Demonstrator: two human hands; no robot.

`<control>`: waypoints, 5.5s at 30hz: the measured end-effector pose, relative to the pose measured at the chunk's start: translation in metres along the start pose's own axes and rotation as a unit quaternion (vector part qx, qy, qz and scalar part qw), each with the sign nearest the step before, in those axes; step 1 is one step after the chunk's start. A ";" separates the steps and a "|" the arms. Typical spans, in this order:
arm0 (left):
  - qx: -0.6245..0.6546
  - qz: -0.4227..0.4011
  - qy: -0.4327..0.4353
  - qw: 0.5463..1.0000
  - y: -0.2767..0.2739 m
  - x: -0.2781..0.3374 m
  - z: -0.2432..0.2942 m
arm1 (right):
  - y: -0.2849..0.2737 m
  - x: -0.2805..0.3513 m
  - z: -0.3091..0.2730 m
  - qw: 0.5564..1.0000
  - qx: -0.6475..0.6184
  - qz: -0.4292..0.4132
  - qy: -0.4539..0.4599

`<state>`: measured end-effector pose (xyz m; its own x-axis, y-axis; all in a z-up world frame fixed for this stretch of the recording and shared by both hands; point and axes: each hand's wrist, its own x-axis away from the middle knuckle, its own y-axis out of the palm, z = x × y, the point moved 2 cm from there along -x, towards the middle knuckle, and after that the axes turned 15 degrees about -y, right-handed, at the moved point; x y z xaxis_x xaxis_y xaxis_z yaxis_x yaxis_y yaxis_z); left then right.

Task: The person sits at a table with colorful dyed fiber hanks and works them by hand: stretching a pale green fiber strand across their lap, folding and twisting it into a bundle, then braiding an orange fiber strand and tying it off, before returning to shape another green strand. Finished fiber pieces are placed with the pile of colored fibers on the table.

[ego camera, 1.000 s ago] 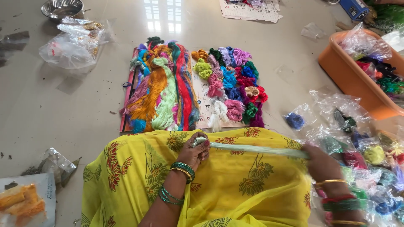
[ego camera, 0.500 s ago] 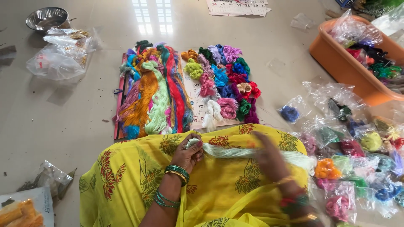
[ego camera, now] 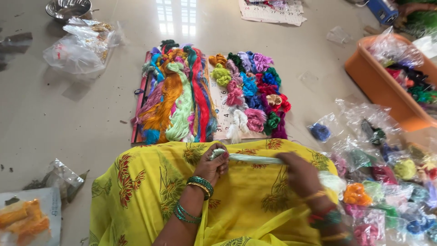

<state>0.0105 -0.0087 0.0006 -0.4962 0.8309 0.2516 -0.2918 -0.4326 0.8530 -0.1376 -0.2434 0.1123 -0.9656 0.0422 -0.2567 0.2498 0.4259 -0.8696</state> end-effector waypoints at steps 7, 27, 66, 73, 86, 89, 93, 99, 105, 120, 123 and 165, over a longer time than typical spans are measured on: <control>-0.009 0.011 -0.001 1.000 0.001 -0.004 0.001 | -0.080 0.114 0.141 0.962 0.176 -0.014 0.207; -0.016 0.050 -0.012 0.999 0.003 0.002 -0.001 | 0.088 -0.064 -0.059 0.918 -0.389 -0.057 0.040; -0.007 0.047 -0.009 0.999 0.002 -0.001 0.000 | 0.008 0.183 0.247 0.859 -0.232 0.204 0.408; 0.082 0.051 0.071 0.993 -0.015 -0.005 0.007 | -0.034 0.200 0.231 0.802 -0.357 0.187 0.441; -0.013 0.044 0.034 0.998 0.002 0.008 0.011 | 0.037 -0.017 -0.024 0.969 -0.218 0.114 -0.001; -0.030 0.042 0.034 0.998 0.000 0.010 0.011 | 0.062 -0.057 -0.085 0.965 -0.249 0.022 -0.075; 0.046 0.013 0.065 0.997 0.005 0.016 0.014 | 0.072 -0.064 -0.069 0.983 -0.149 -0.047 -0.100; 0.028 0.014 0.043 0.999 0.009 0.007 0.013 | -0.029 0.013 0.070 0.986 -0.140 -0.084 -0.029; 0.023 0.037 0.053 0.998 0.002 0.004 0.012 | -0.104 0.105 0.181 0.965 -0.122 -0.141 0.185; -0.104 0.023 0.007 0.994 0.001 0.007 0.006 | 0.046 -0.058 -0.097 0.961 -0.236 -0.001 -0.146; -0.059 0.083 0.000 0.995 0.013 0.015 0.012 | 0.075 -0.076 -0.104 0.973 -0.182 -0.137 -0.049; -0.040 0.053 -0.007 0.998 0.009 0.008 0.012 | -0.007 0.009 0.013 0.999 0.036 0.009 -0.039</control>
<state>0.0133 -0.0018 0.0162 -0.5165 0.7833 0.3461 -0.3032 -0.5452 0.7815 -0.1467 -0.2583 0.1109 -0.9531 -0.0231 -0.3017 0.2738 0.3589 -0.8923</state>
